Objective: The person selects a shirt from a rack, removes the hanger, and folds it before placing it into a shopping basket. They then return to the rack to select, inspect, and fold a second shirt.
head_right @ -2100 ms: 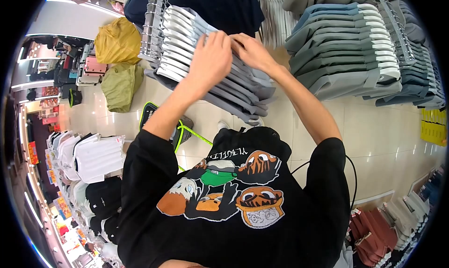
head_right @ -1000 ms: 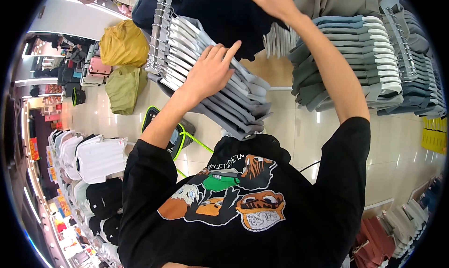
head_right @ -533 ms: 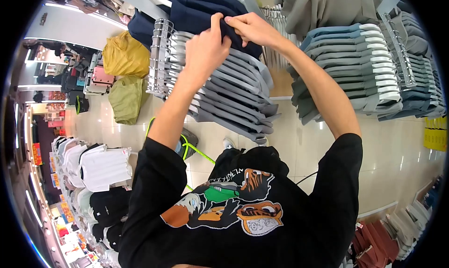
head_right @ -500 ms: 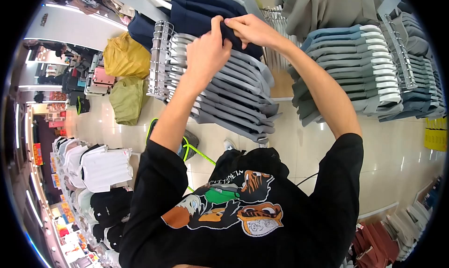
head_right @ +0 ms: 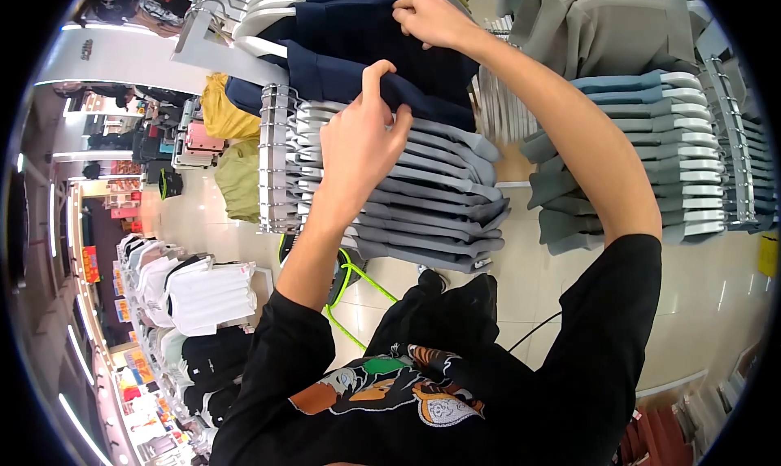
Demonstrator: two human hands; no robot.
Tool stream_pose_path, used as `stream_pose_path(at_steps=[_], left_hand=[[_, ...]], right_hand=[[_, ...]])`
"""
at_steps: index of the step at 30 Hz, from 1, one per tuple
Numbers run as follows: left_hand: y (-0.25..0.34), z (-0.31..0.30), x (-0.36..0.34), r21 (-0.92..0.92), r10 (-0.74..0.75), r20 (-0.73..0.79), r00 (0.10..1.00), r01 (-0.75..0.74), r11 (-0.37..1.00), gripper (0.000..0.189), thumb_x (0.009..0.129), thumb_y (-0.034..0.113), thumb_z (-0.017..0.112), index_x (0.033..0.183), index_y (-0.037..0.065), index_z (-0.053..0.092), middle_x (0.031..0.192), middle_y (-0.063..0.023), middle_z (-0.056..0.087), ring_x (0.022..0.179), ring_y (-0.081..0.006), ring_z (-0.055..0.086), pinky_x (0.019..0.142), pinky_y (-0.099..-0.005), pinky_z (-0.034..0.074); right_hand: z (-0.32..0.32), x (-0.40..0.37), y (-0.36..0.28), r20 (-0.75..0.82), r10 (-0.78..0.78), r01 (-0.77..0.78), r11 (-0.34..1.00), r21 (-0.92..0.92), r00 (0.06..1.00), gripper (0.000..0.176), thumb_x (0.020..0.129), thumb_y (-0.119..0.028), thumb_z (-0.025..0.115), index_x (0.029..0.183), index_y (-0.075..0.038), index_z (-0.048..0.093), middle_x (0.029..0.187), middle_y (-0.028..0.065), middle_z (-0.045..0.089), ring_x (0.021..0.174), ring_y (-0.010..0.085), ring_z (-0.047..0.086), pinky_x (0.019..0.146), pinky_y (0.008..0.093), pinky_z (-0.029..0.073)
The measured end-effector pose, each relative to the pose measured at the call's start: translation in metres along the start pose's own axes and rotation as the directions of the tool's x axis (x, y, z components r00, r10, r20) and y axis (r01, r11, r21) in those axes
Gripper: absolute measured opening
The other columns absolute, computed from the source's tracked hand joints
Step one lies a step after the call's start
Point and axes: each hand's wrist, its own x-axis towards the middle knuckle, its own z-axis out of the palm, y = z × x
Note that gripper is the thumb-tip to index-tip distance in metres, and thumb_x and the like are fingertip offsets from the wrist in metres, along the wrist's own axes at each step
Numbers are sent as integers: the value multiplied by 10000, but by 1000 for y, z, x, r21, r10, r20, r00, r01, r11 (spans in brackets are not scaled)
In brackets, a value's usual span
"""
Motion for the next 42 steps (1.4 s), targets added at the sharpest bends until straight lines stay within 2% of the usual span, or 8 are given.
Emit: stream_pose_path(at_steps=[4, 7, 14, 17, 25, 28, 31, 42], left_hand=[[4, 1, 5, -19, 36, -36, 999, -36, 999, 516, 872, 185, 719, 1332, 128, 492, 764, -78, 651, 711, -296, 669, 555, -408, 502], [10, -4, 6, 82, 91, -100, 991, -83, 993, 489, 848, 184, 748, 1290, 111, 550, 948, -98, 619, 921, -283, 628, 670, -379, 516], [13, -15, 12, 140, 186, -184, 965, -161, 977, 298, 869, 246, 750, 1096, 71, 667, 1209, -116, 538, 1225, -358, 497, 1062, -548, 356], [7, -10, 20, 166, 324, -232, 917, -291, 942, 290, 944, 275, 678, 1005, -9, 667, 1318, -171, 559, 1403, -371, 412, 1173, -620, 217], [-3, 7, 29, 172, 235, -199, 951, -203, 964, 203, 945, 213, 644, 984, 14, 663, 1019, -102, 661, 1101, -272, 582, 1167, -556, 274], [-8, 12, 25, 240, 297, -207, 932, -246, 939, 165, 927, 188, 646, 905, 28, 680, 917, -82, 625, 1036, -255, 578, 1163, -552, 285], [-9, 13, 25, 243, 312, -222, 924, -257, 935, 166, 921, 181, 647, 850, 35, 683, 911, -81, 620, 1033, -250, 574, 1165, -559, 282], [-13, 16, 25, 206, 330, -262, 907, -281, 937, 141, 890, 158, 665, 823, 33, 666, 889, -91, 610, 1023, -264, 570, 1170, -570, 280]], right_hand=[[7, -18, -1, -31, 33, -17, 906, 423, 999, 480, 1031, -324, 560, 1386, -2, 582, 816, 39, 641, 581, 95, 533, 595, 267, 549], [4, -34, 3, -168, -185, 172, 981, -87, 968, 391, 993, -317, 606, 1284, -58, 651, 907, 71, 706, 757, 215, 662, 730, 349, 556], [-4, -59, -5, -362, -410, 322, 904, -281, 837, 289, 950, -334, 679, 1064, -68, 671, 977, 89, 642, 891, 304, 663, 774, 410, 528], [-1, -70, 1, -148, -411, 367, 895, -252, 900, 283, 945, -316, 675, 1039, -52, 636, 962, 100, 603, 914, 318, 621, 785, 424, 500], [-3, -76, 5, 129, -365, 309, 895, 323, 922, 309, 1047, -217, 523, 1218, 1, 659, 1174, 116, 694, 1099, 233, 639, 1006, 328, 467], [-10, -36, 17, -91, -424, 433, 890, 145, 901, 354, 1046, -294, 546, 1208, -5, 673, 1169, 120, 710, 1109, 238, 654, 994, 339, 480], [-33, 0, 15, -36, -336, 336, 922, 191, 941, 344, 1016, -99, 516, 1310, 60, 597, 1211, 145, 712, 1084, 192, 661, 951, 294, 501], [-59, 22, 6, -82, -184, 199, 948, 249, 980, 293, 1017, -125, 507, 1219, 29, 653, 1090, 93, 726, 1001, 160, 665, 831, 284, 525]])
